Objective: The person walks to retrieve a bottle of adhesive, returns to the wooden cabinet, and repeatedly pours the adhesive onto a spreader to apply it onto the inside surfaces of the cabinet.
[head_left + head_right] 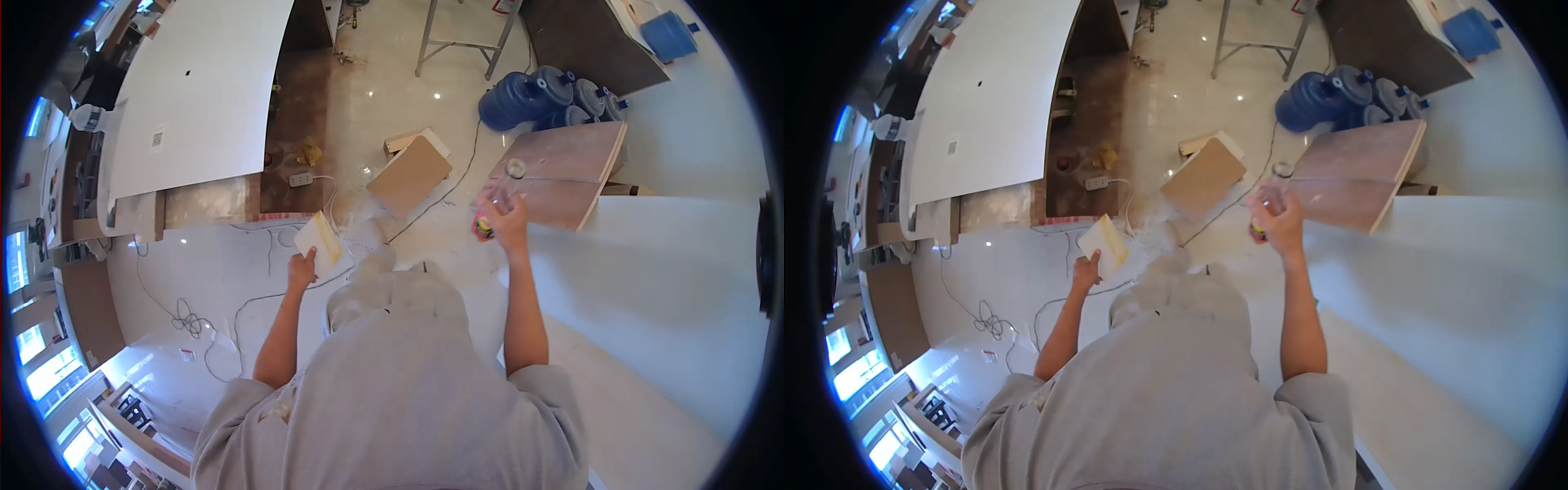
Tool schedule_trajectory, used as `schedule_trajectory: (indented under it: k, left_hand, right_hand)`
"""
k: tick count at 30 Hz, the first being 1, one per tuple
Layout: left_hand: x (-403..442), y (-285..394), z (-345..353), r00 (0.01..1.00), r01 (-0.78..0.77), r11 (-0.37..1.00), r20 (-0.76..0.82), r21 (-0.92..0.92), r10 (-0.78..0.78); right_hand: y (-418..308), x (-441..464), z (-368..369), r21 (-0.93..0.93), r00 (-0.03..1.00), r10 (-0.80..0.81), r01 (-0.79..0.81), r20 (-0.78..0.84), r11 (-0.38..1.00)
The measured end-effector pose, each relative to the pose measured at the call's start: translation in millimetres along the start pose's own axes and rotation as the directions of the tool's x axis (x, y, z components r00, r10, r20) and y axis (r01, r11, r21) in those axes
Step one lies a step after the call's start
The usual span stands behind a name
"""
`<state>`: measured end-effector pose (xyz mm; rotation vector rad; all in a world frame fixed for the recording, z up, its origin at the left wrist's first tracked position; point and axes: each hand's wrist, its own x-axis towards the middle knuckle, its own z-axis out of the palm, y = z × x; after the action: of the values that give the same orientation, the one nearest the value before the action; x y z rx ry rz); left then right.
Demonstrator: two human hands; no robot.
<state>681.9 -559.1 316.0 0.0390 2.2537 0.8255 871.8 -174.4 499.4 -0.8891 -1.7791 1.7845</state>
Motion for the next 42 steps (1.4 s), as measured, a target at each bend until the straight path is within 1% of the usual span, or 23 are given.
schedule_trajectory:
  k: [2,7,10,12,15,16,19,24,25,26,28,29,30,31,32,33,34,35,36,37,38,39,42]
  left_hand:
    - [26.2,7.2,-11.0,0.998,0.018,1.000,0.063,0.020,-0.020]
    - [60.3,-5.8,-18.8,0.981,0.187,0.982,0.054,-0.040,-0.184]
    - [64.0,-30.6,-14.8,0.962,0.272,0.959,0.044,-0.082,-0.270]
    - [51.1,-35.7,-17.3,0.956,0.290,0.955,-0.031,-0.061,-0.292]
    - [52.6,-84.2,-4.5,0.894,0.438,0.857,0.036,-0.271,-0.446]
    - [51.8,-95.6,-1.9,0.886,0.457,0.853,0.043,-0.254,-0.462]
    - [36.0,-112.4,-2.3,0.865,0.498,0.846,0.040,-0.192,-0.500]
    - [15.7,-109.3,-0.8,0.879,0.461,0.879,-0.073,-0.120,-0.471]
    - [15.4,-109.7,-3.5,0.870,0.486,0.865,-0.020,-0.121,-0.492]
    - [20.5,-114.1,-5.1,0.864,0.503,0.855,0.031,-0.127,-0.503]
    - [34.2,-149.3,5.2,0.928,0.371,0.928,0.006,0.031,-0.372]
    - [43.8,-154.2,12.0,0.895,0.440,0.898,-0.087,0.003,-0.438]
    - [40.4,-139.7,7.0,0.914,0.394,0.918,-0.083,-0.040,-0.396]
    - [59.4,-157.4,13.7,0.916,0.390,0.919,-0.080,-0.062,-0.394]
    - [70.0,-159.0,19.0,0.920,0.367,0.930,-0.141,-0.009,-0.365]
    - [62.7,-130.7,11.1,0.910,0.386,0.914,-0.110,-0.122,-0.399]
    - [82.1,-147.1,9.8,0.993,0.122,0.957,-0.025,0.263,-0.119]
    - [79.0,-118.5,7.6,0.949,0.297,0.951,-0.134,0.082,-0.285]
    - [86.5,-113.8,6.5,0.986,0.107,0.917,-0.158,0.383,-0.049]
    - [97.8,-106.7,2.1,1.000,0.009,0.868,-0.003,0.497,-0.009]
    - [61.6,-47.8,-14.9,0.991,0.034,0.889,-0.130,0.457,0.029]
    - [73.5,-48.5,-10.2,0.970,-0.045,0.828,-0.173,0.558,0.169]
    - [94.9,-19.6,-6.1,0.975,-0.016,0.896,-0.193,0.444,0.113]
  right_hand:
    - [17.8,4.0,17.3,-0.018,0.998,0.038,-0.037,0.050,0.999]
    - [18.2,17.0,35.3,-0.138,0.977,0.136,-0.114,0.166,0.984]
    - [-0.2,32.2,39.2,-0.073,0.958,0.255,-0.247,0.132,0.966]
    - [2.7,44.7,39.9,-0.112,0.976,0.173,-0.159,0.129,0.981]
    - [8.5,63.9,43.4,-0.128,0.984,0.093,-0.073,0.153,0.989]
    - [9.0,69.0,43.9,-0.126,0.984,0.076,-0.056,0.164,0.990]
    - [-1.6,77.1,47.9,-0.137,0.957,0.189,-0.162,0.220,0.977]
    - [0.0,75.5,52.1,-0.062,0.961,0.178,-0.168,0.213,0.984]
    - [0.7,74.1,51.0,-0.047,0.960,0.186,-0.180,0.208,0.983]
    - [6.3,71.0,47.6,-0.114,0.961,0.218,-0.201,0.172,0.973]
    - [33.4,68.7,35.1,-0.195,0.976,0.174,-0.147,0.132,0.970]
    - [35.7,68.9,32.3,-0.269,0.980,0.141,-0.098,0.143,0.958]
    - [35.1,69.7,32.7,-0.263,0.976,0.134,-0.085,0.172,0.961]
    - [38.2,65.1,37.2,-0.069,0.978,0.164,-0.156,0.128,0.985]
    - [41.4,67.6,34.7,-0.138,0.961,0.218,-0.196,0.168,0.971]
    - [39.3,67.7,36.1,-0.152,0.957,0.219,-0.191,0.190,0.970]
    - [35.8,68.0,38.5,-0.175,0.955,0.226,-0.193,0.193,0.966]
    - [28.5,68.3,42.9,-0.200,0.953,0.237,-0.199,0.188,0.959]
    - [7.4,64.8,49.4,-0.236,0.925,0.341,-0.298,0.168,0.925]
    - [4.0,70.4,52.4,-0.268,0.930,0.328,-0.277,0.167,0.923]
    - [0.6,76.1,55.4,-0.300,0.934,0.315,-0.257,0.166,0.919]
    - [14.0,84.3,55.3,-0.337,0.960,0.202,-0.129,0.193,0.933]
    - [22.7,110.6,64.5,-0.230,0.979,-0.016,0.064,0.204,0.971]
